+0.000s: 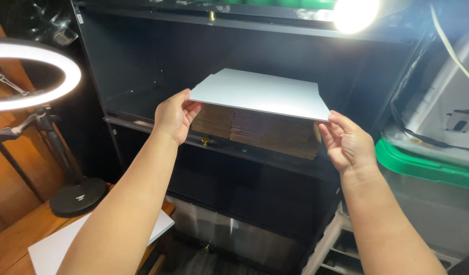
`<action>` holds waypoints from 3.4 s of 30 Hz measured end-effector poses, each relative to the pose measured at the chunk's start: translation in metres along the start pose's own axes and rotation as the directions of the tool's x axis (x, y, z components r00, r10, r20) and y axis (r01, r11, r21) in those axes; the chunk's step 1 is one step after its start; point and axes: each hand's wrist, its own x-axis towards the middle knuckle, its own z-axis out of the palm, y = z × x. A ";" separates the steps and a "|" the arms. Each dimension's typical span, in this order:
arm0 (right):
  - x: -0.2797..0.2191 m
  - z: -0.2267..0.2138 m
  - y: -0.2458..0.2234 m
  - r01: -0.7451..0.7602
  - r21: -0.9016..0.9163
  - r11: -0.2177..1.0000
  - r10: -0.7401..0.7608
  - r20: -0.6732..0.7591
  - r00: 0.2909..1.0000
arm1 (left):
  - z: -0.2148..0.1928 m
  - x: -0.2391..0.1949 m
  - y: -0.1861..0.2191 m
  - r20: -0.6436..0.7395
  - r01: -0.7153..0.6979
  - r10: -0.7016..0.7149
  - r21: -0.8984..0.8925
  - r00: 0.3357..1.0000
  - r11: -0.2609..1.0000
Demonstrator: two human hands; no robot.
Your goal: The person repeatedly takes a stack of white papers from a black shelf and places them onto a wooden table. The action is performed multiple times in a repetitive manner.
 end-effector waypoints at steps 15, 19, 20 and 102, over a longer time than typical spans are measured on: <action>-0.035 0.027 0.014 -0.078 0.032 0.996 0.072 0.150 0.986 | -0.053 -0.046 0.041 -0.156 -0.091 0.081 -0.061 0.984 0.994; -0.055 0.052 0.020 -0.116 0.030 0.993 0.108 0.191 0.976 | -0.070 -0.079 0.063 -0.209 -0.153 0.141 -0.044 0.968 0.987; -0.057 0.057 0.022 -0.125 0.039 0.991 0.114 0.214 0.970 | -0.074 -0.087 0.068 -0.218 -0.173 0.162 -0.030 0.962 0.985; -0.132 0.064 0.523 -0.088 -0.786 0.612 0.414 0.223 0.882 | -0.470 -0.215 -0.180 -0.744 0.431 0.545 0.668 0.386 0.607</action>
